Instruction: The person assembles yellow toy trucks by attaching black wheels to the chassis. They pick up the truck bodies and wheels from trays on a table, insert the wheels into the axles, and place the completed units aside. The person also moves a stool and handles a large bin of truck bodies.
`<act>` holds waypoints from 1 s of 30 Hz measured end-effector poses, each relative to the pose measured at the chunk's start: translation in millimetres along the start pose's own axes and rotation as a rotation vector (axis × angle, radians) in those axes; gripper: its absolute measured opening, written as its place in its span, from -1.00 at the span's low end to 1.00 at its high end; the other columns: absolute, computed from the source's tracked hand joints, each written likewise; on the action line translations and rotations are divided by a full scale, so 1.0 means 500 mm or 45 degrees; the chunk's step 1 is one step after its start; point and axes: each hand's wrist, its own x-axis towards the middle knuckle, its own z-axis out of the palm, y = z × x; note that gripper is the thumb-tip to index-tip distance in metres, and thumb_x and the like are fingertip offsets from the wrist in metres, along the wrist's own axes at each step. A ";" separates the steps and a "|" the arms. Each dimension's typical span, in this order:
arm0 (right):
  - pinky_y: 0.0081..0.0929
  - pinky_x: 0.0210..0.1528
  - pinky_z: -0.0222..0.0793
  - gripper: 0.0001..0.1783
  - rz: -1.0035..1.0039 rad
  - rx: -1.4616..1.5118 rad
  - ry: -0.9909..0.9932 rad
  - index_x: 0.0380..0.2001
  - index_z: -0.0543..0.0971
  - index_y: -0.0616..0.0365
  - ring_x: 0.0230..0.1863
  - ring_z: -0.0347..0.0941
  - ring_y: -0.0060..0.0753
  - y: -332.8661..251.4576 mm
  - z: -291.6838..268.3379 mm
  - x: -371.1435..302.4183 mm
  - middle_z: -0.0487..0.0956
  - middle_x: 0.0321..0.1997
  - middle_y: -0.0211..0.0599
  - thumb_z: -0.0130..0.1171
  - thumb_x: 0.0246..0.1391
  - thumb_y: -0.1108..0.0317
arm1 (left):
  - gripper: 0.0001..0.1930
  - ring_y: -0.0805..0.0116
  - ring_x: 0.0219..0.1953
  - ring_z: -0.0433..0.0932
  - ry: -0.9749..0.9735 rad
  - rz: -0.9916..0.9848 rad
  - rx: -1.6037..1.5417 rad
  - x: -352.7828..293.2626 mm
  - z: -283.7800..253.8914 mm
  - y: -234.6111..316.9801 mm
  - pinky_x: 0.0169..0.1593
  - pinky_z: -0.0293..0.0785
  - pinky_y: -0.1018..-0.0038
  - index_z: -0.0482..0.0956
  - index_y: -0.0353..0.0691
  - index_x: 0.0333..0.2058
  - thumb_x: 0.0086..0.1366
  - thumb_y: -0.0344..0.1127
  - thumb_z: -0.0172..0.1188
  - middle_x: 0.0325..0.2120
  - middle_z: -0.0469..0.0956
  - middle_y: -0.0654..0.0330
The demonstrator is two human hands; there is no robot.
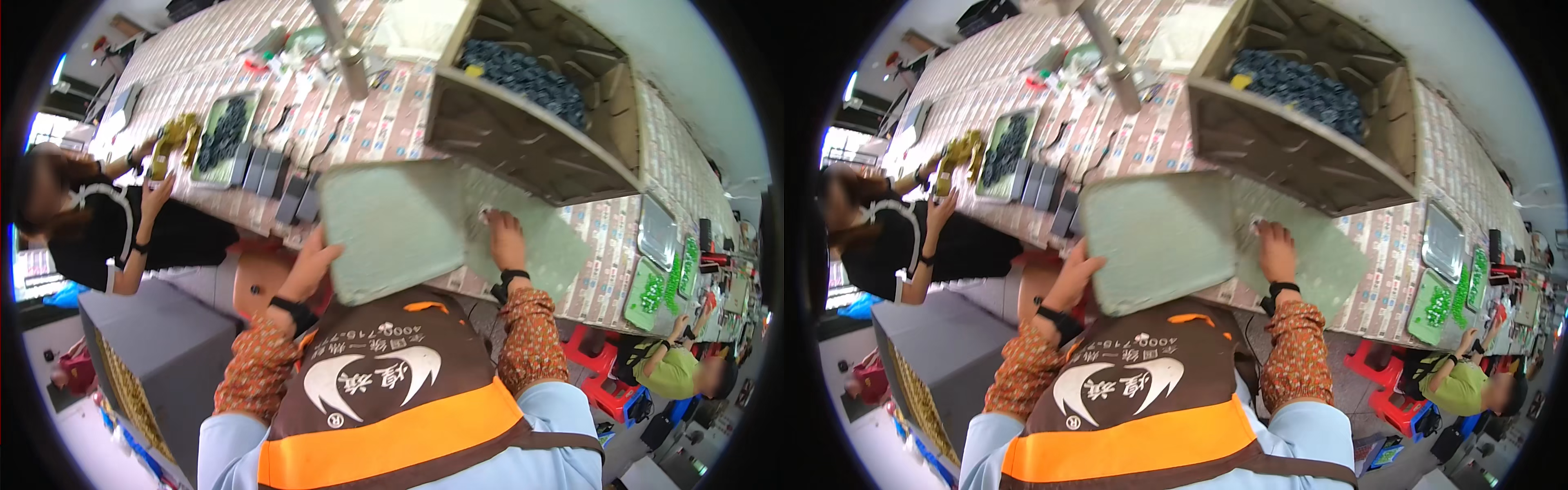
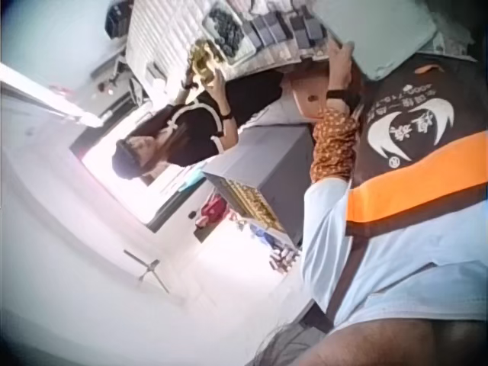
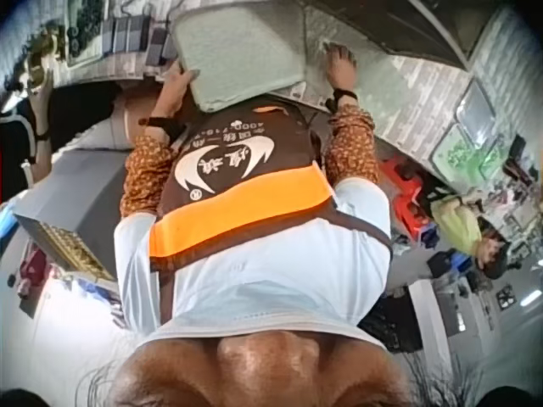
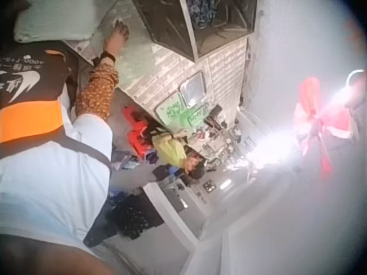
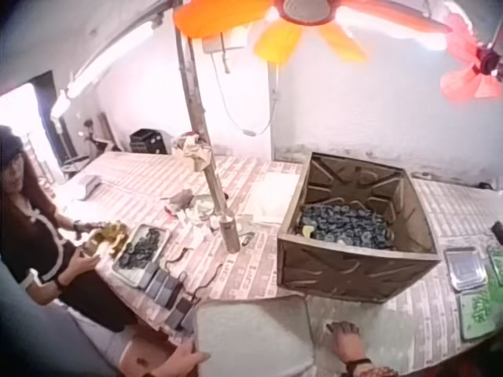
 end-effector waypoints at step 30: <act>0.03 0.42 0.12 0.04 0.303 -0.281 -0.762 0.42 0.20 -0.40 0.46 -0.01 0.37 0.416 -0.378 0.854 0.05 0.42 0.18 0.42 -0.12 -0.25 | -0.44 0.14 0.03 0.55 1.283 -0.242 -0.805 -0.220 0.092 0.136 0.12 0.51 0.25 0.33 -0.31 0.22 0.28 -0.23 0.14 0.03 0.51 0.02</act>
